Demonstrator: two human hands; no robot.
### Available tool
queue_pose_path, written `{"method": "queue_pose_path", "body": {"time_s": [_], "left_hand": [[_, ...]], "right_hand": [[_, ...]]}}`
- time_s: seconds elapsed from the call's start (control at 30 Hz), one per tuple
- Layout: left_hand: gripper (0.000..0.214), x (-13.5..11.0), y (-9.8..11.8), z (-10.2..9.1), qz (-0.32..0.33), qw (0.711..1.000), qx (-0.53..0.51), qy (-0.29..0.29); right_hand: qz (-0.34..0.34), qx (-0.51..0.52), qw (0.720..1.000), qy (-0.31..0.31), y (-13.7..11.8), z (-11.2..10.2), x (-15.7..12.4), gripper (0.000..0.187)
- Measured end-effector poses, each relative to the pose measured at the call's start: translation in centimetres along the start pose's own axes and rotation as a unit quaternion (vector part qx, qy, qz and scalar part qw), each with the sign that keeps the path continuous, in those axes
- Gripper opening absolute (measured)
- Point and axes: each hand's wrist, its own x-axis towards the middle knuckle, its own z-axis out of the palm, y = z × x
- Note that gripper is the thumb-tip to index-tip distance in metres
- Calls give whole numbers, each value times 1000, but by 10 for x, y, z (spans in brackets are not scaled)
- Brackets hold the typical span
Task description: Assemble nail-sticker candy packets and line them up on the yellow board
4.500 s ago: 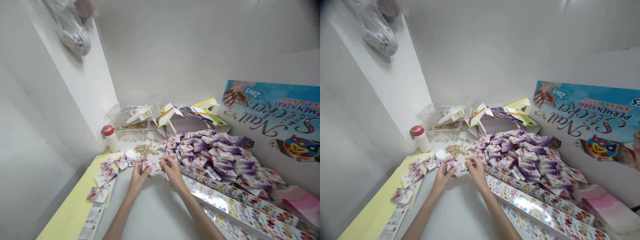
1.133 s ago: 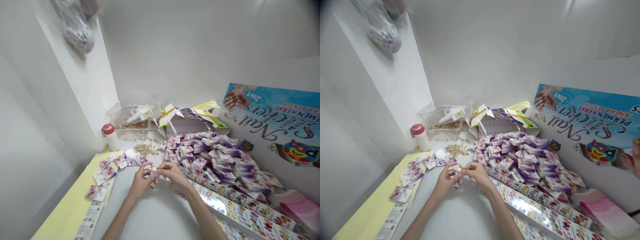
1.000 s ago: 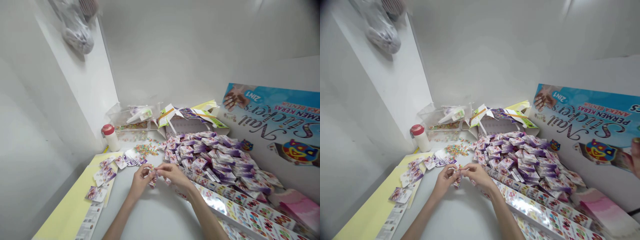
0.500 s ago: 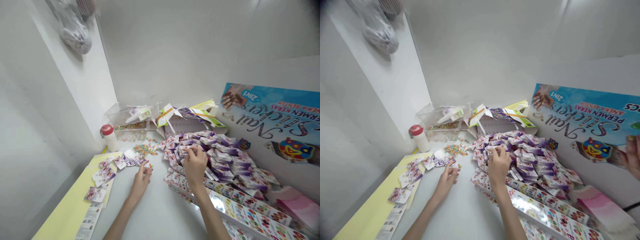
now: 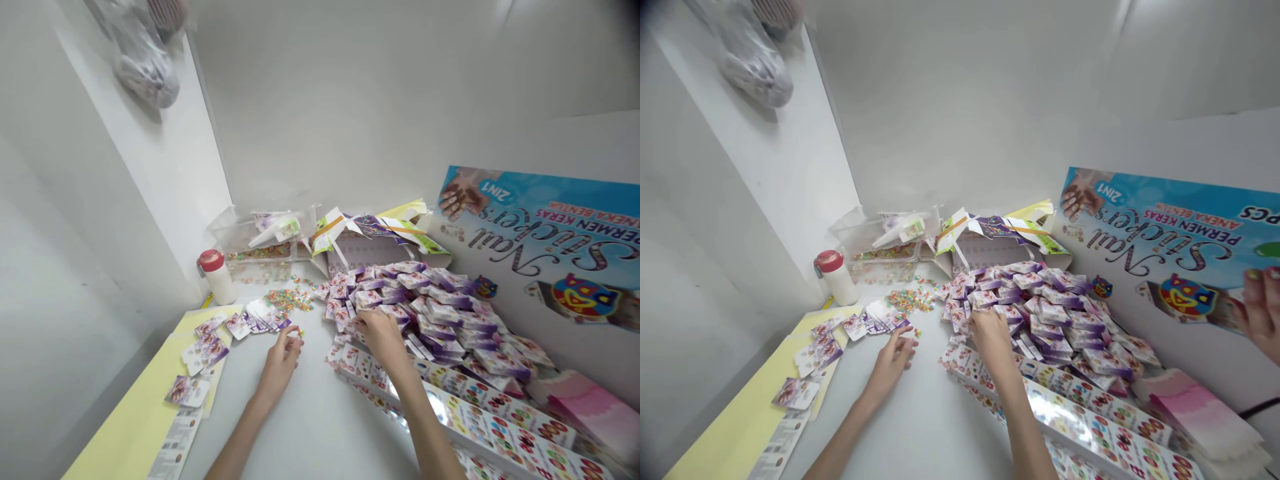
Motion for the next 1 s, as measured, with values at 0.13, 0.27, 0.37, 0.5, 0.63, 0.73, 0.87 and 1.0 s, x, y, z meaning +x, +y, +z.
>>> {"method": "queue_pose_path", "body": {"time_s": [0.13,0.27,0.37,0.5,0.63,0.73,0.87,1.0], "left_hand": [[42,-1,3,0,14,999,28,-12],[45,-6,5,5,92,994,35,-40],[51,-14,3,13,122,991,-9,-57],[33,-33,-2,32,112,990,-67,49],[35,-45,-2,41,67,985,-121,108],[31,-35,4,29,25,978,-160,135],[37,-8,15,1,4,966,-230,115],[37,6,22,-16,-1,956,-268,121]], "right_hand": [[-32,-13,990,134,-9,-16,0,29],[-124,30,956,265,-39,-30,-15,31],[-289,61,915,275,-73,-22,-32,27],[-461,120,830,292,-118,2,-52,15],[-480,163,811,293,-137,16,-59,15],[-417,172,847,283,-132,20,-53,22],[-262,207,910,247,-112,20,-35,46],[-170,343,924,31,-92,20,-22,47]]}}
